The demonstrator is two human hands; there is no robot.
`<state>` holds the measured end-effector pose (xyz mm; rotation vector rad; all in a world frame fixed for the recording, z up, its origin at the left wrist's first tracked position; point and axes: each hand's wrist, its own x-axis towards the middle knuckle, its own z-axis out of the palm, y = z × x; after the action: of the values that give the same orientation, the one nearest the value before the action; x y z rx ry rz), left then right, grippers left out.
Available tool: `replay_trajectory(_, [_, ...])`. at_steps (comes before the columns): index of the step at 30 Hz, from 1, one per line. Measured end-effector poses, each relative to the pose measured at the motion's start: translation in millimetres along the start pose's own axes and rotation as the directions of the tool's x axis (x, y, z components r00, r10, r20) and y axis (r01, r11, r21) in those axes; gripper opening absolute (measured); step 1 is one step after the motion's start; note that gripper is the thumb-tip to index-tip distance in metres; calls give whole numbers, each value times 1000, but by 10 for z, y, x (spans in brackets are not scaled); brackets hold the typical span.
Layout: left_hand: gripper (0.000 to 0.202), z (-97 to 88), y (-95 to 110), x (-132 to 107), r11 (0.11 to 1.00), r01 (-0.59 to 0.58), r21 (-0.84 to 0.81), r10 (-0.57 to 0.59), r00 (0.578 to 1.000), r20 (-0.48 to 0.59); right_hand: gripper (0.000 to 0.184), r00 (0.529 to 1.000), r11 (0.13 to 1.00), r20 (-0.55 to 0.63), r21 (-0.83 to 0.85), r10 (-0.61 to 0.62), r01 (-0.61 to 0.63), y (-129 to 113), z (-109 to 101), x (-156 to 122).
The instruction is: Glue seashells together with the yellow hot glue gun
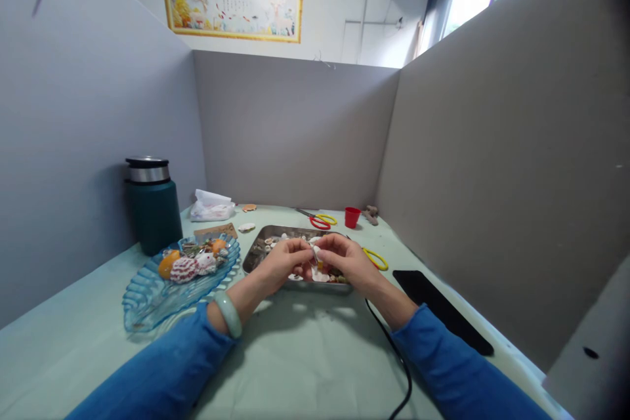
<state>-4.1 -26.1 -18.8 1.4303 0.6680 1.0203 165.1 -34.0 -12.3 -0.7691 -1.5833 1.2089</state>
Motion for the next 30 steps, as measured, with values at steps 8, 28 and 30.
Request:
replay_trajectory(8, [22,-8,-13,17,998,-16,53,17,1000,-13,27,999,1000,33,6,-5,5,21,-14,-5])
replay_trajectory(28, [22,-25,-35,24,998,-14,55,16,1000,-19,28,1000,1000,16,26,14,-14,54,-18,4])
replay_trajectory(30, [22,-28,-42,28,997,-23,70,24,999,-22,28,1000,1000,25,22,11,-12,54,-18,6])
